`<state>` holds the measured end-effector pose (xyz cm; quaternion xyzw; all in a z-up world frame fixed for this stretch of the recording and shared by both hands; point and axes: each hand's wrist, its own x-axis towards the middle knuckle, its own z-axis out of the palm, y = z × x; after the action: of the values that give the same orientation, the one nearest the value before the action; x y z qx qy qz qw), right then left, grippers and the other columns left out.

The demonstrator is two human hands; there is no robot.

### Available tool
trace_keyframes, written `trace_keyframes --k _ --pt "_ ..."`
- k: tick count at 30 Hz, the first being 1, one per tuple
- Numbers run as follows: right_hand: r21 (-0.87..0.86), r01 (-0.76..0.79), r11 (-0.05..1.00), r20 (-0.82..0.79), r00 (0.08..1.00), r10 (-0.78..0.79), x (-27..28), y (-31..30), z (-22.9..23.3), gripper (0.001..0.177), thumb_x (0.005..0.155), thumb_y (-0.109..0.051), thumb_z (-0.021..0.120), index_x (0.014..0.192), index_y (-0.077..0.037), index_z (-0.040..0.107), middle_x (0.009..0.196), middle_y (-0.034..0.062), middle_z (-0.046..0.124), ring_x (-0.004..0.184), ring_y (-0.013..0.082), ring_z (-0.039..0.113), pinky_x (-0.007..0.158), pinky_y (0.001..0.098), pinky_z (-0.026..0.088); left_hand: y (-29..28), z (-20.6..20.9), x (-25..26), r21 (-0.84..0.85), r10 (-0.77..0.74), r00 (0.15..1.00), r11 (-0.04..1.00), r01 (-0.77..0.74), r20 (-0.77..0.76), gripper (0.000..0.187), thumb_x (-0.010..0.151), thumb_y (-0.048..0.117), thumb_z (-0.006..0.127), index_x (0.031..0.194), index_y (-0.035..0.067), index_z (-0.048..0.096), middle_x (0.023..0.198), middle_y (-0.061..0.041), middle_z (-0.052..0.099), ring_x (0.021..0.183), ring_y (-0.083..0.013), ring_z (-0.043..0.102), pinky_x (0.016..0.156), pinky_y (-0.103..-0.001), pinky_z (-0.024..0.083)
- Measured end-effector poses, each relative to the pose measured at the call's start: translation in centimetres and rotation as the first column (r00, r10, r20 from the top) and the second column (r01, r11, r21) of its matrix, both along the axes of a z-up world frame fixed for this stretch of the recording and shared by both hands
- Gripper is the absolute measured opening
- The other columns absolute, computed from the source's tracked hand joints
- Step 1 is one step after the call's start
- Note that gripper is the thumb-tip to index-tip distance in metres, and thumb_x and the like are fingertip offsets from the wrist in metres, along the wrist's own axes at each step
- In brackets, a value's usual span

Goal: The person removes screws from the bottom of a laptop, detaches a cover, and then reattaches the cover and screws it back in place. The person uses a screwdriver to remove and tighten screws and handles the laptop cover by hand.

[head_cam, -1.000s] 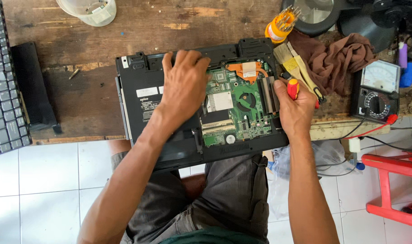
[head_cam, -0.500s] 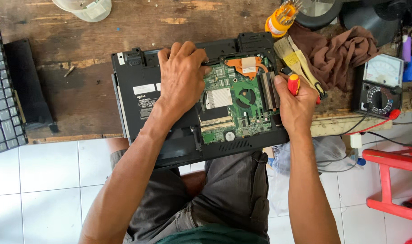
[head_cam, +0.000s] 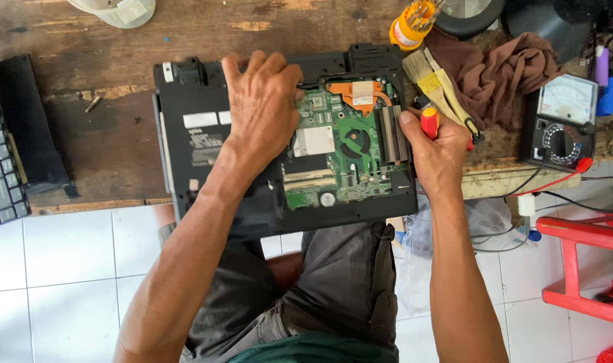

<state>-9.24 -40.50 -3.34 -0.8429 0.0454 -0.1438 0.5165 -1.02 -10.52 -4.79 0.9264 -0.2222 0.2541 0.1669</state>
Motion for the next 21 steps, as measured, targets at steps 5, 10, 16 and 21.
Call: trace_keyframes --k 5,10,16,21 --pt "-0.081 0.037 0.996 -0.022 0.999 -0.038 -0.1 0.0 -1.0 0.023 0.113 -0.024 0.079 0.098 -0.010 0.070 0.084 -0.0057 0.051 0.084 0.0094 0.043 0.079 0.0308 0.040 0.7 1.8 -0.7 0.024 -0.036 0.997 0.999 0.038 -0.061 0.022 0.102 0.018 0.091 0.113 0.012 0.073 0.107 -0.007 0.062 0.105 -0.0347 0.059 0.107 -0.066 0.035" --pt "-0.112 0.070 0.991 0.006 0.998 -0.070 -0.1 0.2 -1.5 0.021 0.112 -0.024 0.078 0.116 -0.005 0.085 0.090 -0.0019 0.069 0.087 0.0102 0.056 0.083 0.0305 0.048 1.2 4.6 -5.6 -0.007 -0.084 0.979 0.996 0.084 -0.186 0.056 0.097 0.012 0.090 0.146 0.004 0.066 0.144 -0.021 0.067 0.130 -0.0378 0.061 0.115 -0.067 0.037" --pt "-0.153 0.043 0.987 0.075 0.997 -0.032 -0.1 0.2 -1.4 0.020 0.114 -0.021 0.076 0.115 -0.002 0.082 0.097 0.0037 0.072 0.092 0.0147 0.062 0.086 0.0326 0.051 1.1 4.7 -11.8 0.057 -0.188 0.942 0.976 0.211 -0.277 0.046 0.106 0.029 0.078 0.146 0.009 0.066 0.163 -0.022 0.057 0.154 -0.0397 0.051 0.126 -0.077 0.027" --pt "-0.153 0.020 0.988 0.082 0.997 -0.008 -0.1 -0.1 -1.8 0.031 0.113 -0.030 0.079 0.118 0.001 0.081 0.104 0.0076 0.076 0.098 0.0179 0.067 0.090 0.0342 0.052 1.1 4.4 -11.9 0.013 -0.169 0.966 0.984 0.175 -0.197 0.035 0.110 0.022 0.079 0.142 0.012 0.069 0.158 -0.016 0.060 0.148 -0.0371 0.057 0.123 -0.070 0.030"
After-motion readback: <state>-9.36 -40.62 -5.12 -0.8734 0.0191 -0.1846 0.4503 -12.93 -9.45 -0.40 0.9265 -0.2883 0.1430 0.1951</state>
